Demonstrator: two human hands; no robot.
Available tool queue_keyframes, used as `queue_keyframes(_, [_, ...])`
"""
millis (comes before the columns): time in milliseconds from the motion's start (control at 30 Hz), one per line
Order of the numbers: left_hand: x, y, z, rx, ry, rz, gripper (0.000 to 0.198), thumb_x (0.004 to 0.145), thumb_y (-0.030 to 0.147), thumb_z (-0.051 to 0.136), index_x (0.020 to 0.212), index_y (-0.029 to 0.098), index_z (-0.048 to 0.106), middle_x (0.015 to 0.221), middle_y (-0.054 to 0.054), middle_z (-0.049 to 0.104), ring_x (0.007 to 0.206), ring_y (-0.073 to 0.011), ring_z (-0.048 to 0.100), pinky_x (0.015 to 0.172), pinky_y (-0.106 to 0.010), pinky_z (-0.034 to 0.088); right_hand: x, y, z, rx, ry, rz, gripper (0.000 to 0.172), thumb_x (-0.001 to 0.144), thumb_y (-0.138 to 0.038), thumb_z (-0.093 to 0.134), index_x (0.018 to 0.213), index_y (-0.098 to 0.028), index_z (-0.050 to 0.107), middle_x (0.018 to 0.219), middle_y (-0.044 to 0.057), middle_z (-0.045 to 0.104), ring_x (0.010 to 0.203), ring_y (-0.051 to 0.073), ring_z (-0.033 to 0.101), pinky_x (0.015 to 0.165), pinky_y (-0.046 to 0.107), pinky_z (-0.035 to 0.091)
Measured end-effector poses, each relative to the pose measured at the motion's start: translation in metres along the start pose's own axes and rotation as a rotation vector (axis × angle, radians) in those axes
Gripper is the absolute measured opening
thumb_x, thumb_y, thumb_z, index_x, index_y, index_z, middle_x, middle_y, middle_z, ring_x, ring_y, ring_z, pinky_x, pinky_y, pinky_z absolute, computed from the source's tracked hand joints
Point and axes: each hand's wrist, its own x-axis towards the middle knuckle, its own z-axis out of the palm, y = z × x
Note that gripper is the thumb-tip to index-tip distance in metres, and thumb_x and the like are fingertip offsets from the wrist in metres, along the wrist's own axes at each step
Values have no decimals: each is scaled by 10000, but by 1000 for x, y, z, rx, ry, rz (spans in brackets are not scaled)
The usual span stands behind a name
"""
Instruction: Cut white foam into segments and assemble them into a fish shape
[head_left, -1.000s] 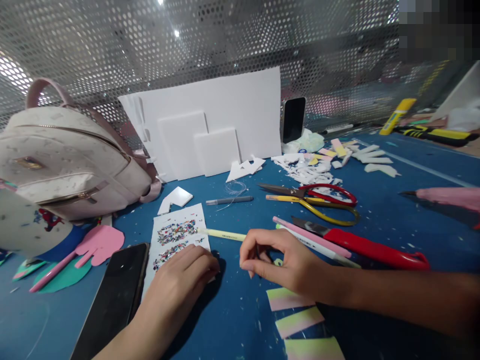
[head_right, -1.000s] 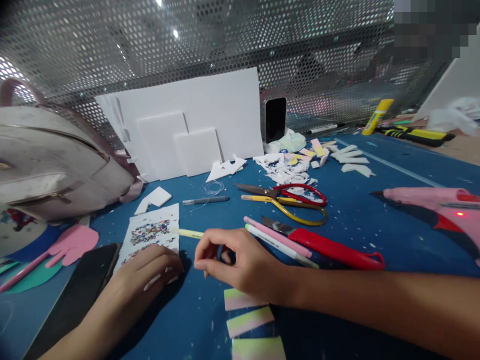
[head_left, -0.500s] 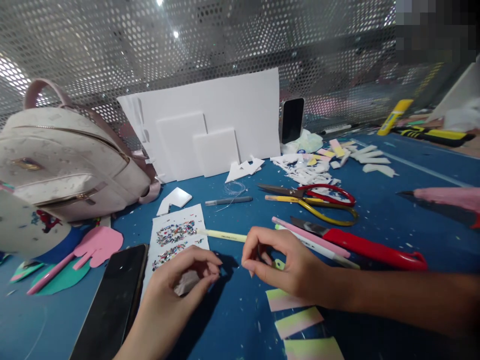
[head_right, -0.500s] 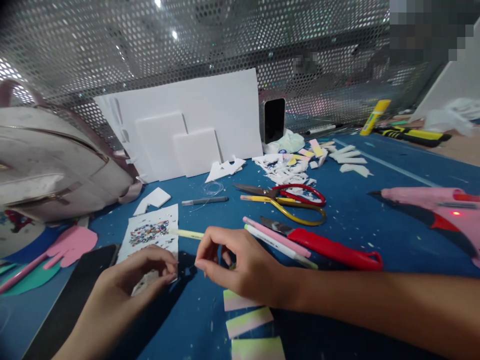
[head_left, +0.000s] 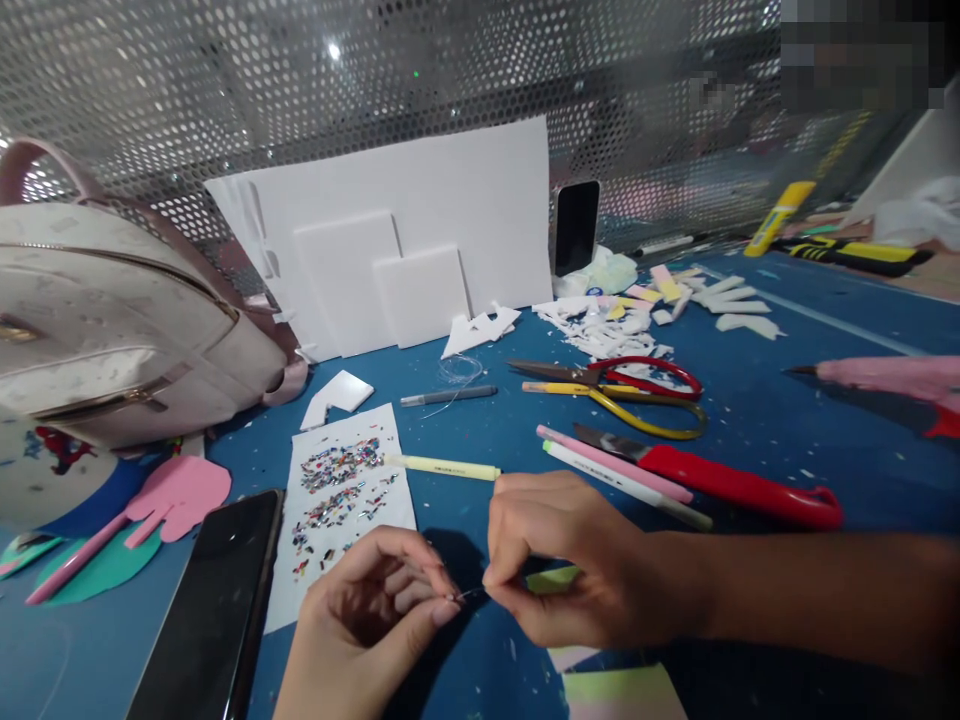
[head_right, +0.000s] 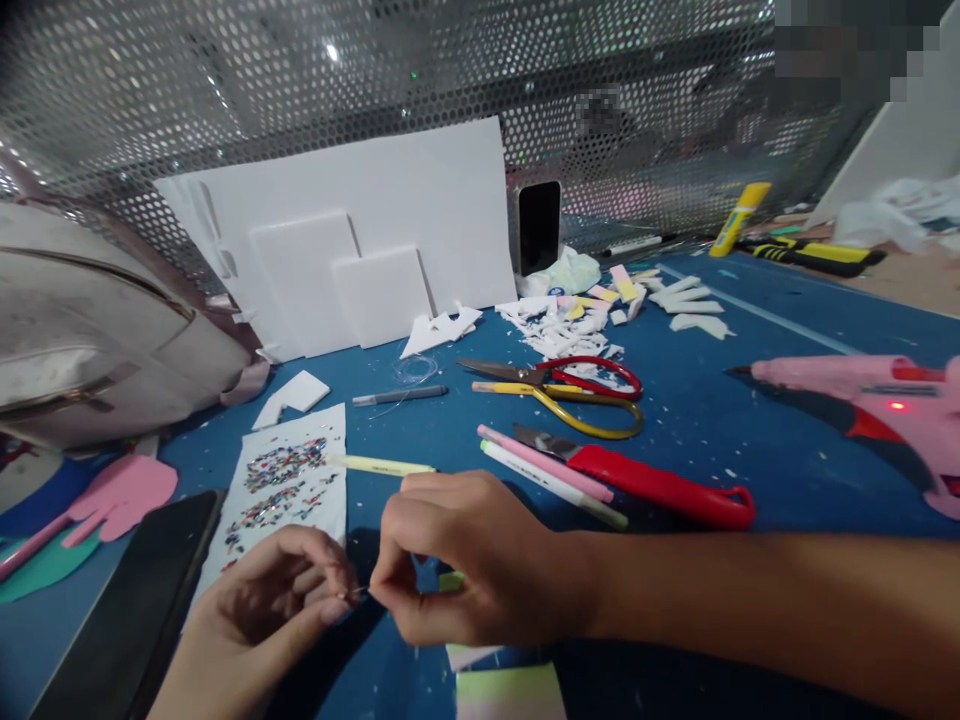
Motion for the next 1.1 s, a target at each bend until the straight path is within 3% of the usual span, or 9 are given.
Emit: queue_keyframes(1100, [1, 4, 9, -63, 51, -3, 270, 675, 265, 887, 809, 191, 666, 688, 32, 675, 661, -60, 629, 667, -117, 494, 3, -1, 0, -26, 30, 5, 139, 842, -82, 593, 789, -175, 505, 706, -11, 590, 639, 93, 509, 641, 237, 403])
